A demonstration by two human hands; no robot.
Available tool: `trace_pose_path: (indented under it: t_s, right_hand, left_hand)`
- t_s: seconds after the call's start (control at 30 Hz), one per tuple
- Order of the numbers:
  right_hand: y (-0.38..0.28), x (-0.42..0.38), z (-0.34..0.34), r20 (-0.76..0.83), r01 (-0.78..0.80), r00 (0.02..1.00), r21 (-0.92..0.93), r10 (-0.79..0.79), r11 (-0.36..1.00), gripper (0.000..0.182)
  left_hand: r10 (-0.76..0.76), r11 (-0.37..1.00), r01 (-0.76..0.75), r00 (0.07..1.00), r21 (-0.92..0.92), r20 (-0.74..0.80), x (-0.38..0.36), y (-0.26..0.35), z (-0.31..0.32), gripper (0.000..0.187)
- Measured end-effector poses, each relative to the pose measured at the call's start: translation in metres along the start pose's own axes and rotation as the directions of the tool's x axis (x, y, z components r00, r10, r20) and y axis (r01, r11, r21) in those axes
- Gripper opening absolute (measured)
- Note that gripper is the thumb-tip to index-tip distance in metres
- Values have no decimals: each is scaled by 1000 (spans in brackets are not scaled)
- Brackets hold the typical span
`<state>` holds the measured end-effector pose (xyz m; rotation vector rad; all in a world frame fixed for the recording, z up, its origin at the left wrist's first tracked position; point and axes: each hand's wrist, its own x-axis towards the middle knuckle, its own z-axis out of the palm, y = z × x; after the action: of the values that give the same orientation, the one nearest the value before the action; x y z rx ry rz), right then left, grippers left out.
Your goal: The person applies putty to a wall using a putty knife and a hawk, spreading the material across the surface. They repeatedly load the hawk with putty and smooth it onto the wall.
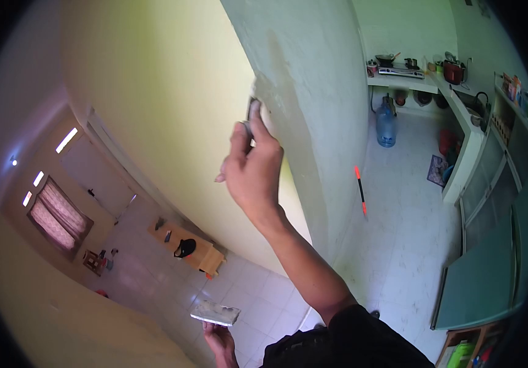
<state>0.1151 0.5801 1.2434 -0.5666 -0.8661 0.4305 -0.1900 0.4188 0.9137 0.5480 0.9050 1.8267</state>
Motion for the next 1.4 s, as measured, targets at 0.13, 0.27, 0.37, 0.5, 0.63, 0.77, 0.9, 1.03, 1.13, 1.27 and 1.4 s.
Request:
trace_pose_path:
  t_s: [0.13, 0.27, 0.37, 0.5, 0.63, 0.77, 0.9, 1.03, 1.13, 1.27, 1.4]
  right_hand:
    - [2, -13, 3, -33, 238, 970, -95, -242, 967, 50]
    - [15, -58, -36, -65, -19, 997, 153, 29, 988, 52]
    - [58, -86, -62, -162, -274, 939, 175, 302, 946, 55]
    - [76, -86, -68, -188, -423, 872, 178, 453, 889, 49]
    - [69, -58, -54, -147, -348, 916, 176, 374, 921, 44]
    - [45, -21, -34, -98, -257, 958, 136, 271, 957, 55]
    - [17, 7, -14, -31, -155, 987, 54, 156, 986, 52]
    - [-2, 10, -17, 85, 31, 996, 121, -42, 992, 51]
    - [-1, -24, -52, 191, 25, 980, 184, -60, 983, 46]
    - [27, -90, -126, 557, -297, 815, 166, 159, 940, 47]
    - [54, -137, -178, 663, -508, 667, 69, 341, 859, 43]
  left_hand:
    - [19, 1000, -19, 1000, -7, 16, 0, -2, 3, 44]
    - [7, 1000, -7, 1000, 1, 13, -6, 3, 21, 45]
    - [-29, 999, 32, 996, -28, 82, 8, -9, -19, 41]
    - [-42, 999, 42, 998, -2, 56, 0, -4, 4, 41]
    - [-25, 999, 26, 997, -24, 72, 4, -4, -8, 41]
    - [18, 1000, -17, 998, -24, 54, 1, 0, -2, 40]
    - [0, 1000, 3, 996, -29, 88, 1, 1, -10, 41]
    - [-6, 1000, 3, 995, 27, 100, -1, 4, 35, 48]
    - [-18, 999, 14, 988, 29, 152, 8, -1, 74, 54]
    - [-144, 982, 165, 969, -93, 200, 8, 0, 143, 47]
    - [-277, 922, 342, 910, -181, 308, -13, -11, 203, 41]
